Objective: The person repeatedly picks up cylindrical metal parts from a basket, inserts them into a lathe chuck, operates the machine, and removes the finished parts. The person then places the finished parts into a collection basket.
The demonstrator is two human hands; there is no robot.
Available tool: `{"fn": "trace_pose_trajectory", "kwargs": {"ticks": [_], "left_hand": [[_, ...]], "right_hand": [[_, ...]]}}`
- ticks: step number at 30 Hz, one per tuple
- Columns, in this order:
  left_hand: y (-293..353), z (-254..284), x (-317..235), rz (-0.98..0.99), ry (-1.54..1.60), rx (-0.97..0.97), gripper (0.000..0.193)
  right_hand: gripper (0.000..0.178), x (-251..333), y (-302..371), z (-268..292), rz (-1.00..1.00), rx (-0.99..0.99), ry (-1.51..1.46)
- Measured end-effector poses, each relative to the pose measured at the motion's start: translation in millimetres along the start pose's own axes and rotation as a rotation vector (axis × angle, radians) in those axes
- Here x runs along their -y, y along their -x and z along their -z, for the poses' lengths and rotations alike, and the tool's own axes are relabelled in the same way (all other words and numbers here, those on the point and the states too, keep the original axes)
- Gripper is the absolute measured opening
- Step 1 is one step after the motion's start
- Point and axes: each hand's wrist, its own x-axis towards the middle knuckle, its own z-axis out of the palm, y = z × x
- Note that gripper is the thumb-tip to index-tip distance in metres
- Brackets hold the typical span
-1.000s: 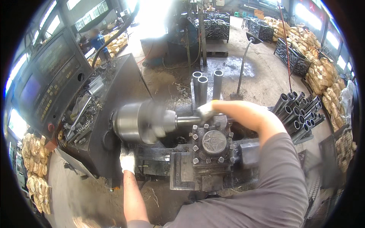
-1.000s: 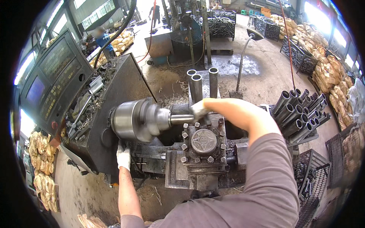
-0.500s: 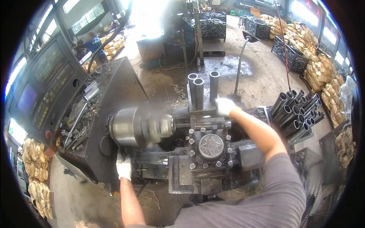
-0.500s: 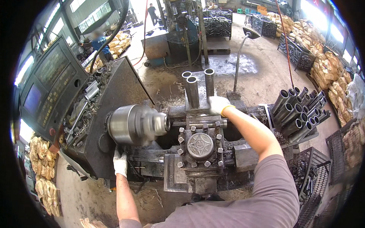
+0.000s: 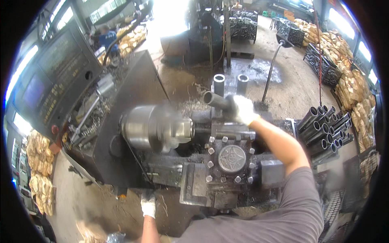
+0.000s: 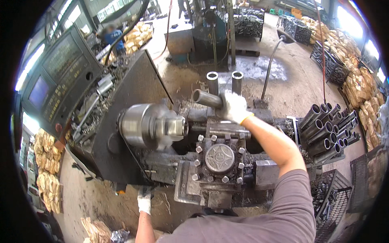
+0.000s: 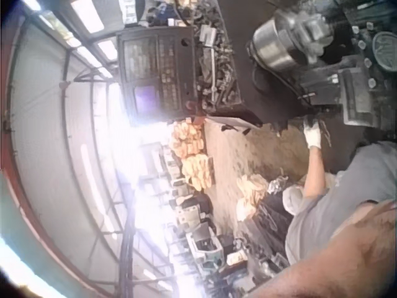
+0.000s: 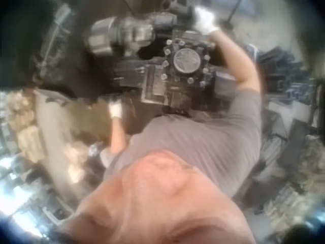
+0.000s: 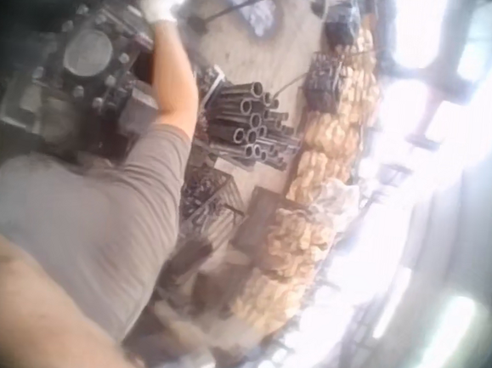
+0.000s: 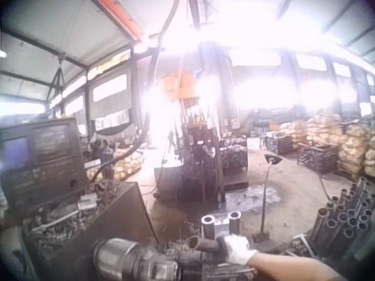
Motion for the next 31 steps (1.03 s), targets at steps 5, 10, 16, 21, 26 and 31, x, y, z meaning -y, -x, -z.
{"fn": "trace_pose_trajectory", "kwargs": {"ticks": [5,10,16,21,26,31], "left_hand": [[0,5,84,0.163,-0.124,0.065,0.056],[16,12,106,0.292,0.014,0.012,0.049],[0,41,103,0.326,0.181,-0.033,0.039],[-34,86,121,0.280,0.565,-0.404,0.034],[-53,111,80,0.248,0.763,-0.515,0.043],[-49,120,50,0.274,0.873,-0.409,0.049]], "right_hand": [[0.048,-7,-1,46,0.159,0.203,0.305],[0.045,9,18,38,0.107,0.479,0.285],[0.058,3,20,5,0.170,0.557,0.221],[0.059,-7,20,-19,0.225,0.555,0.031],[0.062,5,12,-33,0.214,0.628,-0.115],[0.057,17,-2,-40,0.289,0.671,0.036]]}}
